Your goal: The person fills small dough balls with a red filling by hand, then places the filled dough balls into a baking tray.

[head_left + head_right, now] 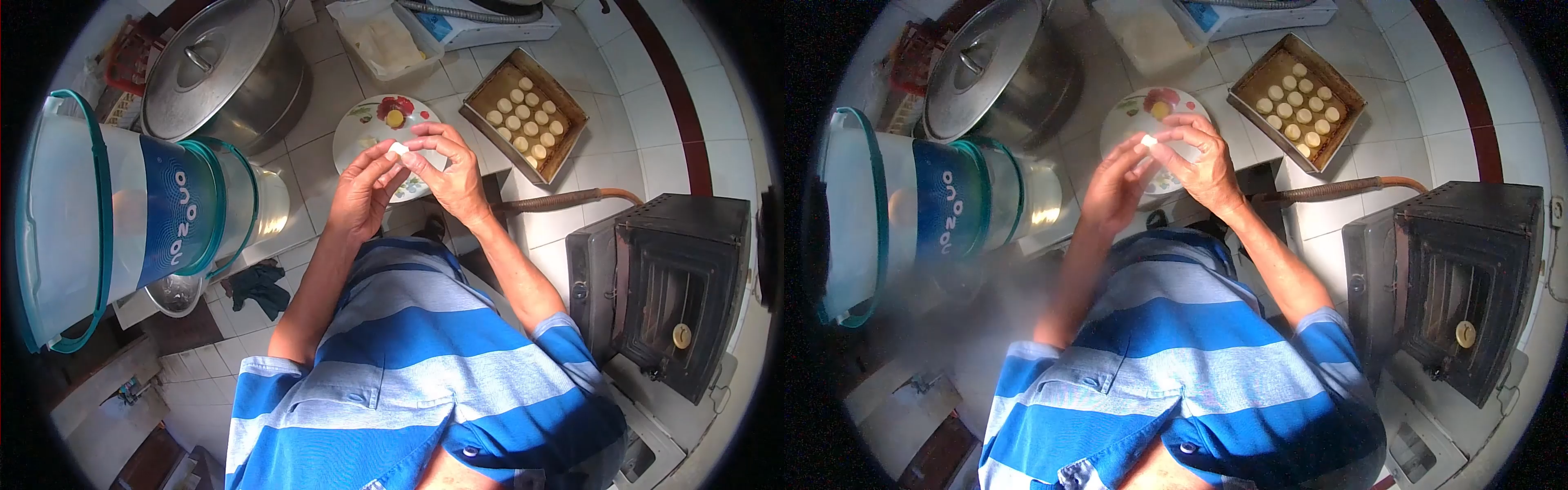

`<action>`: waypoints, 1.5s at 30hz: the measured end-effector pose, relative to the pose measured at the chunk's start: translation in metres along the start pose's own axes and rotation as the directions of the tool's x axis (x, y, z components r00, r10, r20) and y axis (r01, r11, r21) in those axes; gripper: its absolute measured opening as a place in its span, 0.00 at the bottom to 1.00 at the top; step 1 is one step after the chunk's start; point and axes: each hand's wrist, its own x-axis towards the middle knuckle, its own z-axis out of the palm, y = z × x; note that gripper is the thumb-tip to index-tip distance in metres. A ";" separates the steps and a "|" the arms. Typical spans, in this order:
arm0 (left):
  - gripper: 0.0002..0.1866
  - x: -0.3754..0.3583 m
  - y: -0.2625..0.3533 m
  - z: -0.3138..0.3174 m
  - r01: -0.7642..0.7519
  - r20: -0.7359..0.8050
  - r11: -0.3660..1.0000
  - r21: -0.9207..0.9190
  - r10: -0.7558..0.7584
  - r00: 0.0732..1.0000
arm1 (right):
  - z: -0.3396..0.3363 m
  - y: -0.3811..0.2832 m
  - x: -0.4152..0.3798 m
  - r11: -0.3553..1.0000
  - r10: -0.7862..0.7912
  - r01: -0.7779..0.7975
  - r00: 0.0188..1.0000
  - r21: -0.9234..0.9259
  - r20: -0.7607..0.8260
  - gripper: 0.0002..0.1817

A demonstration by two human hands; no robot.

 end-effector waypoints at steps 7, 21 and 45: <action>0.14 -0.005 0.000 -0.004 0.023 -0.026 0.999 -0.028 -0.024 0.999 | -0.008 -0.011 0.003 0.996 -0.079 0.077 0.996 -0.040 -0.040 0.14; 0.16 -0.006 0.005 -0.010 0.129 0.070 0.980 -0.153 -0.120 0.990 | -0.020 -0.011 -0.003 0.851 -0.414 0.427 0.904 -0.307 0.109 0.16; 0.13 -0.005 -0.001 -0.002 -0.050 0.061 0.997 0.051 0.047 0.997 | 0.006 -0.005 -0.005 0.604 0.383 -0.469 0.880 0.645 0.281 0.25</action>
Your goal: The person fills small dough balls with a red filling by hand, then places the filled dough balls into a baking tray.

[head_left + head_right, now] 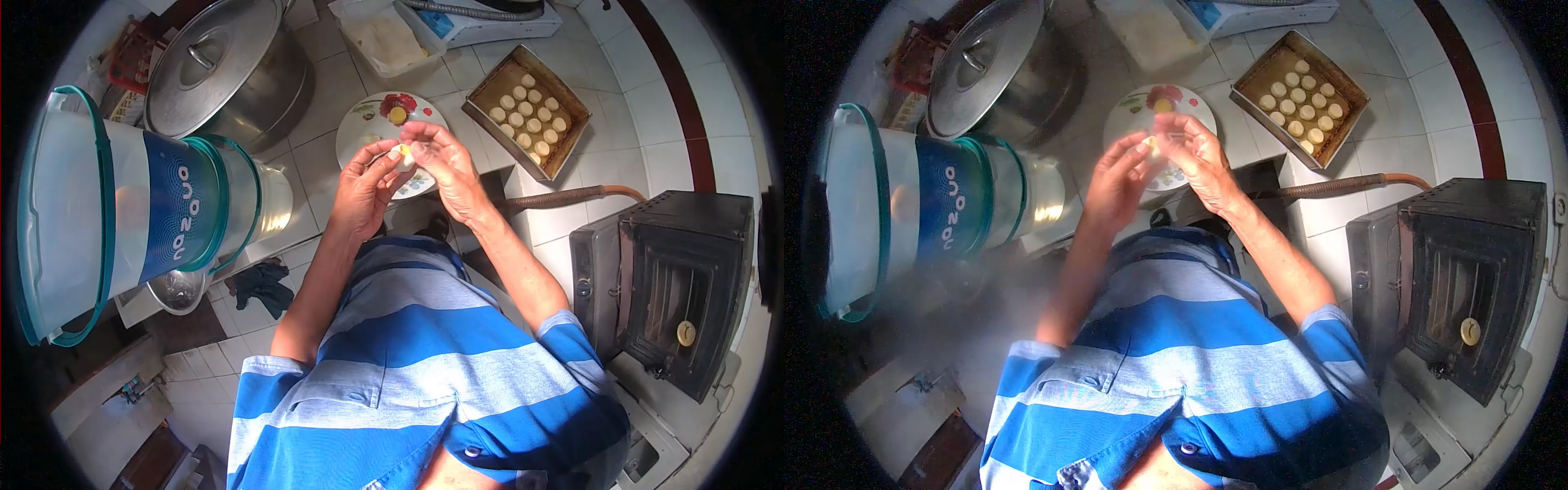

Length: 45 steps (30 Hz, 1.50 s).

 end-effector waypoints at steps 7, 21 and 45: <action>0.18 -0.003 0.002 0.004 0.044 -0.026 0.997 0.061 -0.042 0.999 | -0.003 -0.006 -0.008 0.683 -0.371 0.341 0.924 -0.646 0.096 0.27; 0.18 -0.004 0.006 -0.004 0.098 0.025 0.995 0.002 -0.098 0.995 | 0.001 0.001 -0.006 0.373 -0.586 0.525 0.773 -0.765 0.245 0.28; 0.15 -0.002 0.001 -0.002 0.065 -0.032 0.995 0.079 -0.062 0.998 | 0.003 -0.006 0.001 0.842 -0.310 0.267 0.951 -0.468 -0.015 0.22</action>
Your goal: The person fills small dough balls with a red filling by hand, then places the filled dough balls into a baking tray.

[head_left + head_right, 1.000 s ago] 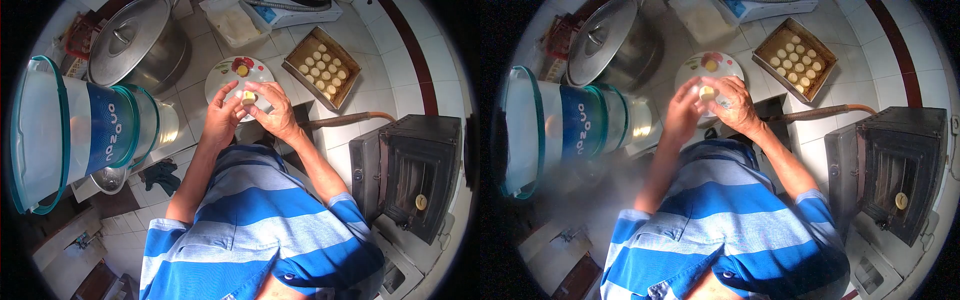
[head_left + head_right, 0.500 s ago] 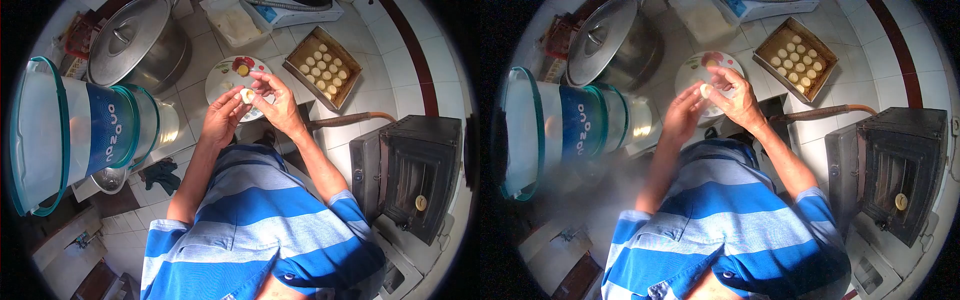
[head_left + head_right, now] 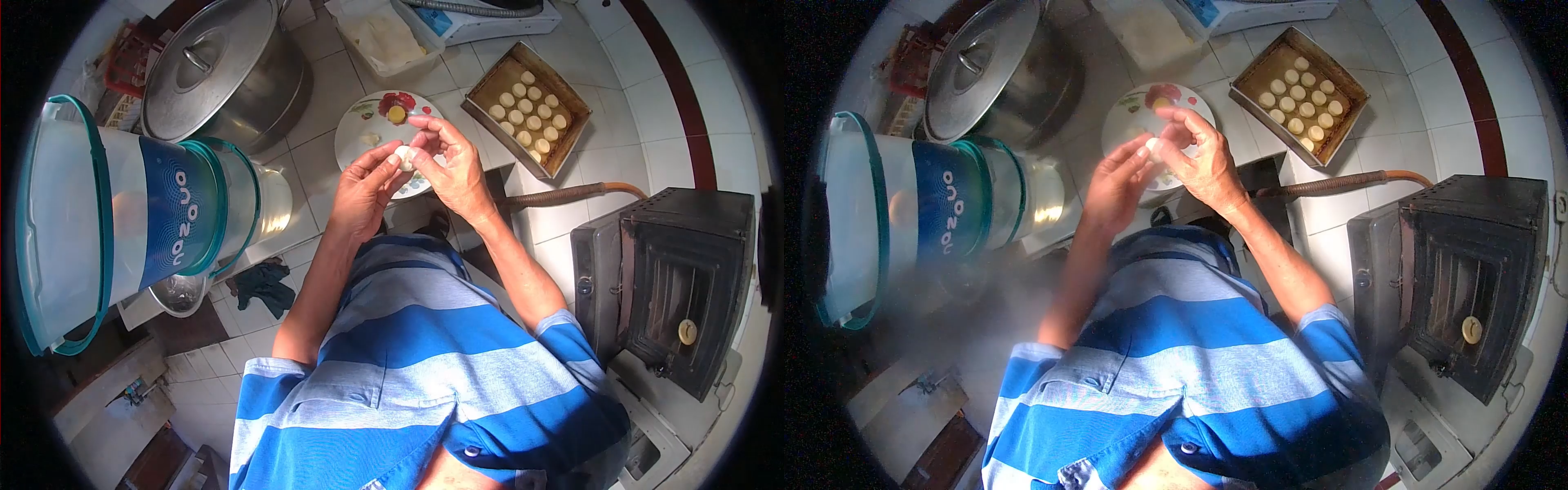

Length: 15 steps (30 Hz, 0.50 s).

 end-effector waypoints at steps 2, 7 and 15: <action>0.15 0.001 0.000 -0.002 0.004 0.007 1.000 -0.007 -0.004 1.000 | 0.001 0.000 0.000 1.000 -0.004 0.004 1.000 -0.001 -0.014 0.22; 0.16 -0.001 0.005 0.000 0.020 0.035 1.000 0.011 -0.020 0.999 | 0.000 -0.009 0.000 0.998 -0.011 0.011 1.000 -0.069 -0.004 0.23; 0.18 0.000 0.008 -0.005 0.045 0.070 0.998 0.038 -0.048 0.996 | -0.013 -0.019 0.000 0.953 -0.029 0.062 0.993 -0.298 0.115 0.31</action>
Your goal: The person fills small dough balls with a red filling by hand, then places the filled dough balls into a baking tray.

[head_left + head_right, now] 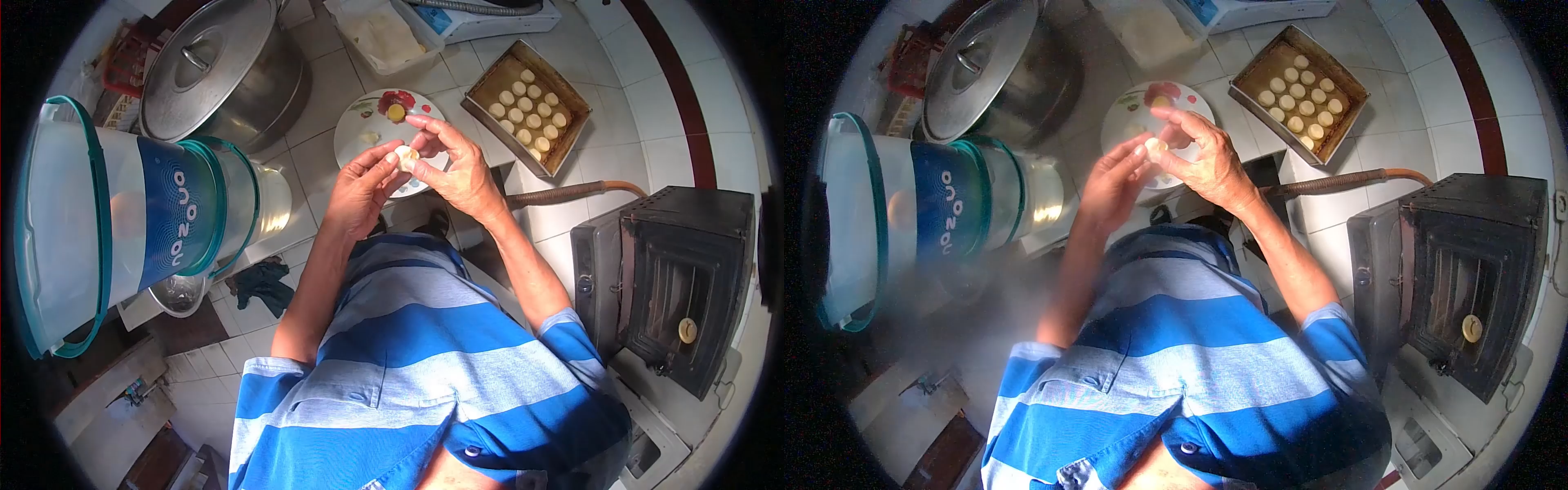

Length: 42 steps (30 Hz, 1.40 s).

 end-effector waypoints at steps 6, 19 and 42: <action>0.19 -0.001 0.005 0.001 0.020 -0.007 1.000 -0.001 -0.020 1.000 | 0.004 0.005 -0.001 0.990 -0.117 0.123 0.989 0.065 -0.091 0.29; 0.21 -0.006 0.002 0.005 -0.038 -0.049 0.997 -0.071 0.035 0.998 | 0.001 0.000 0.001 0.992 -0.127 0.128 0.989 0.018 -0.072 0.30; 0.17 -0.005 -0.003 0.002 0.000 0.026 1.000 -0.003 0.000 1.000 | -0.002 -0.004 -0.010 0.995 -0.003 0.002 1.000 0.102 0.011 0.29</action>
